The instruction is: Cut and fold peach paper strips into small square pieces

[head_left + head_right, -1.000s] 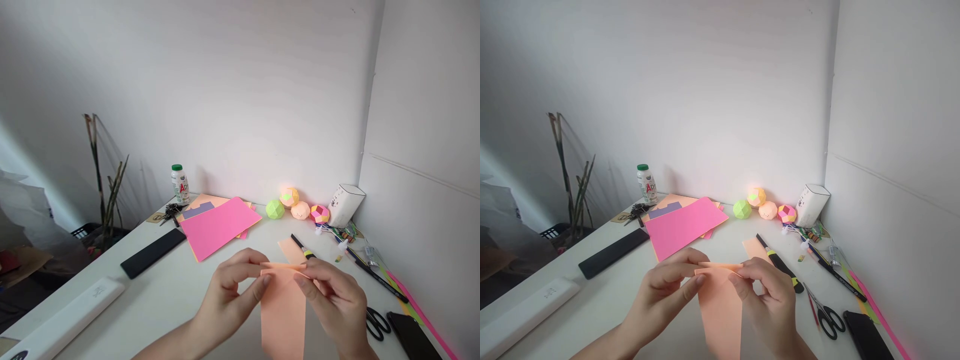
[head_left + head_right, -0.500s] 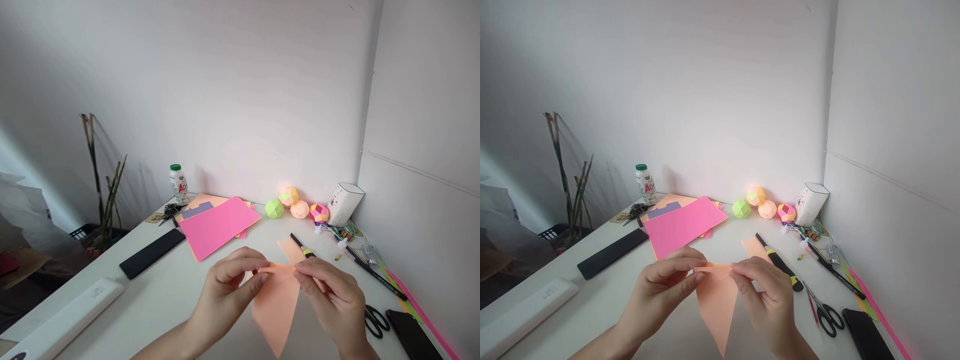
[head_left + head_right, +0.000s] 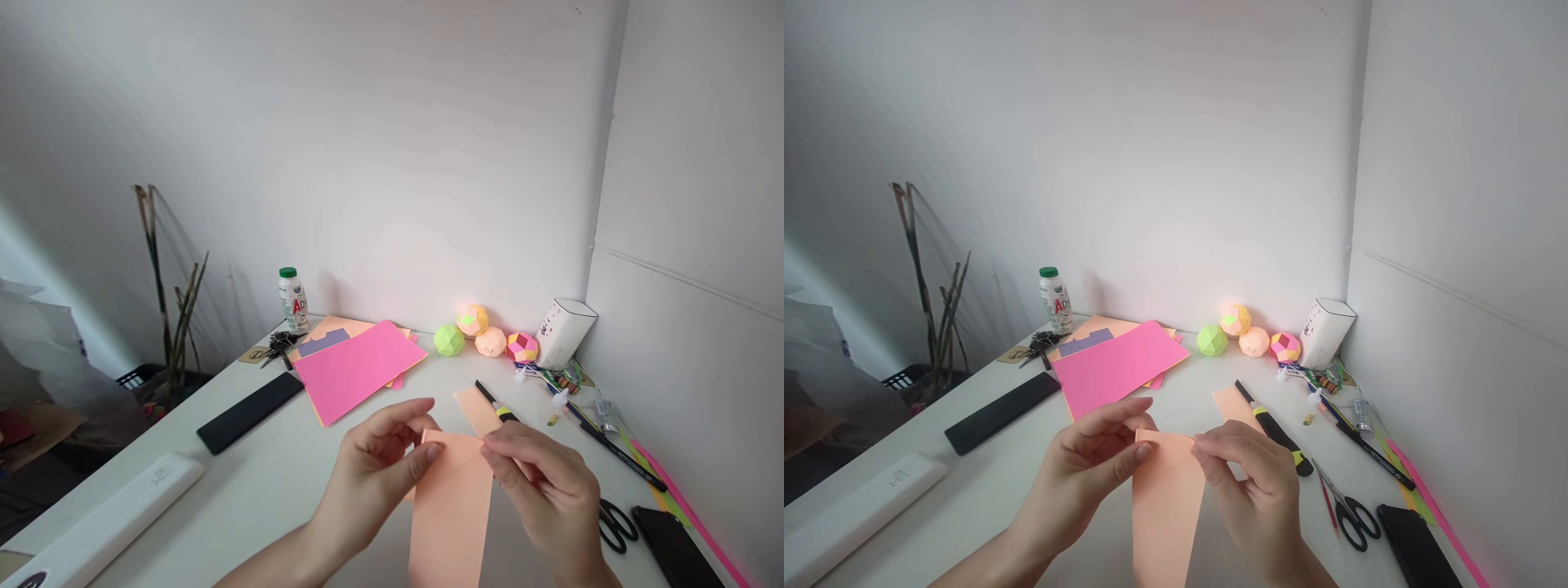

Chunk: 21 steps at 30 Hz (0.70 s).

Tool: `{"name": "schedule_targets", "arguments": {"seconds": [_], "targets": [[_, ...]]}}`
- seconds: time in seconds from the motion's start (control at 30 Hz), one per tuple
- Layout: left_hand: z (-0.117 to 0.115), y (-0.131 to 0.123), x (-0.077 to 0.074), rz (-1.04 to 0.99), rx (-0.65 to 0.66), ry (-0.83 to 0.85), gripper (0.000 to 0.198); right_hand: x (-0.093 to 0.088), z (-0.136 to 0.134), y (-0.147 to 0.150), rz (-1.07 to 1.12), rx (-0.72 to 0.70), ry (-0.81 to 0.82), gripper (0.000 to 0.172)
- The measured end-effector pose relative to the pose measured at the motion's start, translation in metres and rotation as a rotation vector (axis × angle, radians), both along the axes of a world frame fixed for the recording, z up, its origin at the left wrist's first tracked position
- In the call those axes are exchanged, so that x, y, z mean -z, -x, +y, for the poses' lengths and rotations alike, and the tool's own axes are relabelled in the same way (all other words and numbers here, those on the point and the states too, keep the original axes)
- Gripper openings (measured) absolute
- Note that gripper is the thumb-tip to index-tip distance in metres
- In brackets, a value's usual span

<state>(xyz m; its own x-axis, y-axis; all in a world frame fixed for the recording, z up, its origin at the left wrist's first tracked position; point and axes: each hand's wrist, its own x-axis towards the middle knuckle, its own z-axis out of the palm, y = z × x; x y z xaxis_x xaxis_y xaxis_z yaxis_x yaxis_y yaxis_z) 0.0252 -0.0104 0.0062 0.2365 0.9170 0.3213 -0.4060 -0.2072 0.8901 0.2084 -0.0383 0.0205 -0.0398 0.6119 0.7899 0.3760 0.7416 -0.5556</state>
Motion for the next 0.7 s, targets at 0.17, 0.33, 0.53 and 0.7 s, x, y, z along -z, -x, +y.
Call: {"name": "schedule_targets", "arguments": {"seconds": [0.17,0.33,0.53,0.7], "targets": [[0.0021,0.0013,-0.0004,0.076,-0.033,-0.053,0.008,0.0008,0.0002,-0.0007,-0.02,-0.037,-0.032,0.036],[0.0012,0.0028,0.0015,0.096,-0.041,-0.106,0.012,0.0006,0.0013,-0.0021,-0.045,-0.043,-0.044,0.038],[0.0018,0.0021,0.002,0.095,-0.03,-0.1,0.011,0.001,0.0017,-0.0016,-0.039,-0.027,-0.029,0.035],[0.0046,0.0014,0.0031,0.078,-0.004,-0.082,0.011,0.0016,0.0026,-0.0017,-0.049,-0.035,-0.026,0.033]]}}
